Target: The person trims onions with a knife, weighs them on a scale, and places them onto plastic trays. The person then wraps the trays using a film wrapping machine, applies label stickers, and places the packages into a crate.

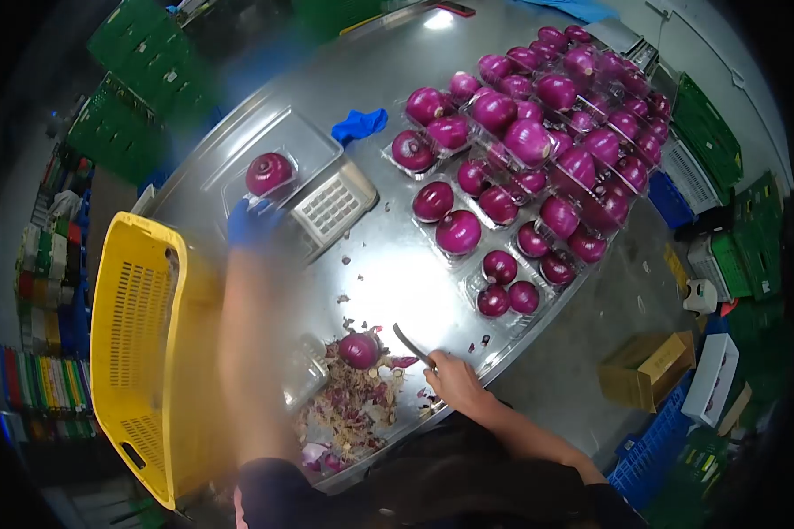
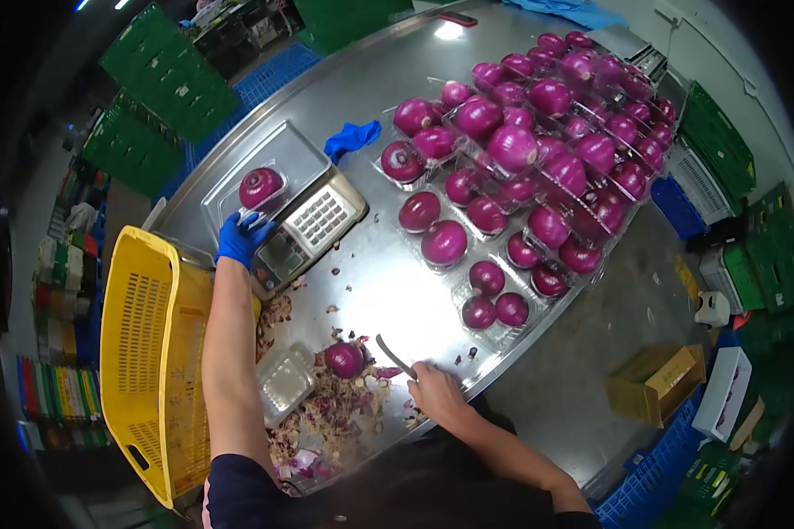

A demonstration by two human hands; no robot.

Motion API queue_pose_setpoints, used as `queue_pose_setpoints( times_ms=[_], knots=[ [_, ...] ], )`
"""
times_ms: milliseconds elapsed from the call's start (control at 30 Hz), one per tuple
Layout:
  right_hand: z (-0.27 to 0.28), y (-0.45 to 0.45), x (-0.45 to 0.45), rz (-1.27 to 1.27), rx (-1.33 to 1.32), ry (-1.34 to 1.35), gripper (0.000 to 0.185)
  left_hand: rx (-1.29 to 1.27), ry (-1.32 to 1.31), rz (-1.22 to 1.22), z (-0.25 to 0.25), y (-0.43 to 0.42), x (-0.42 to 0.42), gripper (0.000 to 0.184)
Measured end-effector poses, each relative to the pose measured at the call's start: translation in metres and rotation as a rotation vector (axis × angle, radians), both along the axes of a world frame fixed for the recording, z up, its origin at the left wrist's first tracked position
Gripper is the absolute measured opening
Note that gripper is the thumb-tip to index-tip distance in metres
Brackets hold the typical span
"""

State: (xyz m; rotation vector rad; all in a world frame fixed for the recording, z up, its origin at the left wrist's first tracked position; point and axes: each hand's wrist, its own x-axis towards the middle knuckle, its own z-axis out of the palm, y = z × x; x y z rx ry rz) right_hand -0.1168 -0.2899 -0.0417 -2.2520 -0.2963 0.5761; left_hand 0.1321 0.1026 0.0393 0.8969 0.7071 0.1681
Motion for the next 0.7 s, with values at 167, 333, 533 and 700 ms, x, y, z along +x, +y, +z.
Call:
queue_pose_setpoints(
  times_ms=[167,333,533,700],
  knots=[
    [-0.005,0.009,0.004,-0.064,0.065,0.054,0.030,0.112,0.091,-0.137,-0.018,0.029,-0.010,0.043],
    [-0.004,0.012,0.001,-0.030,0.019,0.032,0.040,1.062,-0.202,0.219,0.035,0.001,-0.007,0.039],
    [0.036,0.007,-0.004,0.015,-0.093,-0.207,0.045,1.846,0.324,0.396,0.008,0.008,0.031,0.049],
    [0.053,-0.018,-0.007,-0.045,0.021,-0.169,0.035,2.131,0.763,-0.357,-0.076,0.108,0.043,0.030]
  ],
)
